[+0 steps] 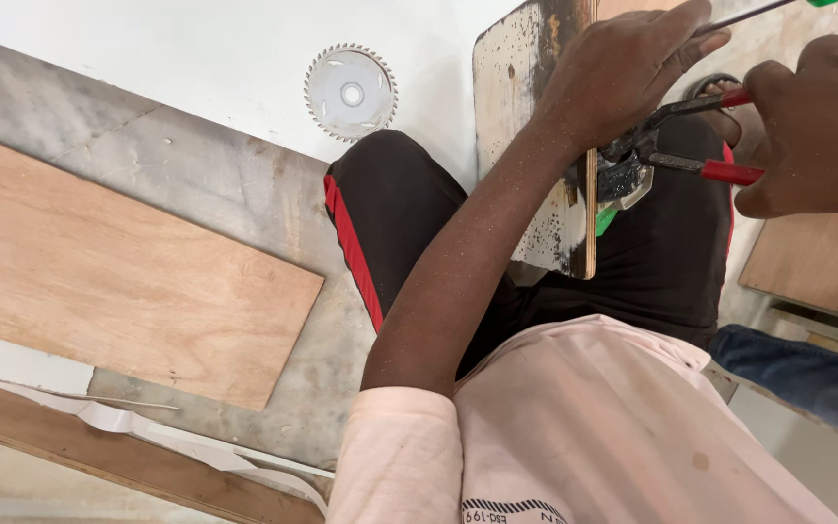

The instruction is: The person removes a circular saw blade from a circular saw using a screwdriver and wrench, then installs a new blade and tightens it.

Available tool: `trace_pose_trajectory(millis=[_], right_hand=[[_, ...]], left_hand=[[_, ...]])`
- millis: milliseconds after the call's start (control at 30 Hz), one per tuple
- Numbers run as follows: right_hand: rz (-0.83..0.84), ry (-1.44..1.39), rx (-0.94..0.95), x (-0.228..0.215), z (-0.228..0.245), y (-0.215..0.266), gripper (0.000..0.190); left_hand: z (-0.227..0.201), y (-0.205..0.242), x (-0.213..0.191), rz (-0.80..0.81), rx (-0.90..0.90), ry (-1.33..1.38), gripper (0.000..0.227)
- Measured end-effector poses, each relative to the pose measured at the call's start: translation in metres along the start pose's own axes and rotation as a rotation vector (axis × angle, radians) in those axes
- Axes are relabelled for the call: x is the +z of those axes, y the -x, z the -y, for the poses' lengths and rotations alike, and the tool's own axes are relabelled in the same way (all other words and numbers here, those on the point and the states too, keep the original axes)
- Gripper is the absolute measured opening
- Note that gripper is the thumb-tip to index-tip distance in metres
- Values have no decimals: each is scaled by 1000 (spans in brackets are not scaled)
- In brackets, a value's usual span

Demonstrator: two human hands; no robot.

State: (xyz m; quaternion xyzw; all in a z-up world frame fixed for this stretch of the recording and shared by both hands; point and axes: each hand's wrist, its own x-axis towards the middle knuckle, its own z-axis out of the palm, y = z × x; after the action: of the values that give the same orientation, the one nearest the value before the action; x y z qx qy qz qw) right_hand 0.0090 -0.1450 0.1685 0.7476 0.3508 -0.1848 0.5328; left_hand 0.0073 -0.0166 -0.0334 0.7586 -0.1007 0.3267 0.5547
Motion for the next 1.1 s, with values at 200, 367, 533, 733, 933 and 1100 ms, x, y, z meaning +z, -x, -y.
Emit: trace_pose_trajectory(millis=[200, 367, 533, 733, 933, 1100], right_hand=[[73, -43, 55, -12, 2, 7, 111], [-46, -20, 39, -17, 2, 12, 109], [-34, 76, -39, -23, -1, 13, 101], [-134, 126, -42, -32, -1, 15, 94], [-108, 193, -34, -55, 4, 19, 83], [-126, 169, -52, -73, -3, 22, 80]], left_hand=[[-2, -4, -4, 20, -35, 17, 45], [-6, -3, -8, -19, -27, 12, 46], [-6, -4, -10, -27, -10, 8, 44], [-10, -7, -13, 26, -51, -10, 43], [-8, -6, -15, -42, -23, -21, 45], [-11, -12, -22, 90, -107, -43, 44]])
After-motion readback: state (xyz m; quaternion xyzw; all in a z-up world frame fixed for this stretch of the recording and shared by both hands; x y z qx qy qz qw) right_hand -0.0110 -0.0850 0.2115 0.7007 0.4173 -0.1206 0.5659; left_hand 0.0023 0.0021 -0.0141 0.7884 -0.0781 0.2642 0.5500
